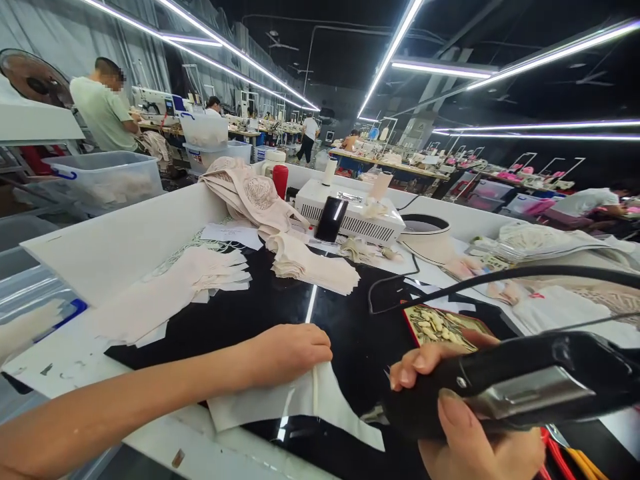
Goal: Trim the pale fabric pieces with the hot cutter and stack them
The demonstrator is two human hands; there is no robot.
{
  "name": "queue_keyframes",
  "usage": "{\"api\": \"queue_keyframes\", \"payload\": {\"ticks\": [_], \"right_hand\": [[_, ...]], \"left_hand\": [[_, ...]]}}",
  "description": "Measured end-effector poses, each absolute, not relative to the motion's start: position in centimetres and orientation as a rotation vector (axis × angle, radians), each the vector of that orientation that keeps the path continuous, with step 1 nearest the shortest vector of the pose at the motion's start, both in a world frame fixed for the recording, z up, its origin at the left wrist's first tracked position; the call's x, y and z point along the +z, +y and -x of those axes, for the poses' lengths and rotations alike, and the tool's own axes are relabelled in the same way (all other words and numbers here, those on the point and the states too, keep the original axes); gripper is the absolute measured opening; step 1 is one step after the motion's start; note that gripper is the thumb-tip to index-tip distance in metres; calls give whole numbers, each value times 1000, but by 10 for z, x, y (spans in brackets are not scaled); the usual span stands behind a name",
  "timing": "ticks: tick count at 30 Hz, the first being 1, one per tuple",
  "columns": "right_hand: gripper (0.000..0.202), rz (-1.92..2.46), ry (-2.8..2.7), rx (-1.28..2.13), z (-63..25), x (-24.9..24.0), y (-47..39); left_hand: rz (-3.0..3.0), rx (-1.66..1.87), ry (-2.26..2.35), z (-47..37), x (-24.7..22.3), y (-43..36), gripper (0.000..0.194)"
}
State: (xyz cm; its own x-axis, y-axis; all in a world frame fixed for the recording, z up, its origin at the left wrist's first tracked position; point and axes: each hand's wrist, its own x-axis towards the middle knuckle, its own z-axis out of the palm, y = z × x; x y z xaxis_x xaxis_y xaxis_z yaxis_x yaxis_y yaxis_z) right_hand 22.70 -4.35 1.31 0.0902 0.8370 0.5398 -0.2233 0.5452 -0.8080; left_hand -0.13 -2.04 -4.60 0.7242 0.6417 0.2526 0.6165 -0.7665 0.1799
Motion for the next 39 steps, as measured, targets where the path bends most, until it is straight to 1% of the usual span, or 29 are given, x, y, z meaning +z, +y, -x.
{"api": "queue_keyframes", "payload": {"ticks": [3, 12, 18, 26, 30, 34, 39], "right_hand": [[43, 624, -1237, 880, -230, 13, -47], [49, 641, -1230, 926, -234, 18, -45], [52, 641, -1129, 872, -213, 34, -27], [49, 616, -1138, 874, -186, 28, 1], [45, 591, -1163, 880, -178, 26, 8], [46, 561, -1161, 894, -174, 25, 10], [48, 556, -1164, 906, -170, 19, 10]], "left_hand": [[-2846, 491, 1025, 7, -47, -22, 23], [-2814, 575, 996, 14, -48, -26, 24], [-2799, 683, 969, 13, -50, -26, 25], [-2750, 742, 966, 12, -55, -29, 26], [-2764, 716, 963, 12, -56, -29, 28], [-2779, 699, 989, 13, -51, -33, 25], [-2776, 672, 981, 15, -45, -36, 26]]}}
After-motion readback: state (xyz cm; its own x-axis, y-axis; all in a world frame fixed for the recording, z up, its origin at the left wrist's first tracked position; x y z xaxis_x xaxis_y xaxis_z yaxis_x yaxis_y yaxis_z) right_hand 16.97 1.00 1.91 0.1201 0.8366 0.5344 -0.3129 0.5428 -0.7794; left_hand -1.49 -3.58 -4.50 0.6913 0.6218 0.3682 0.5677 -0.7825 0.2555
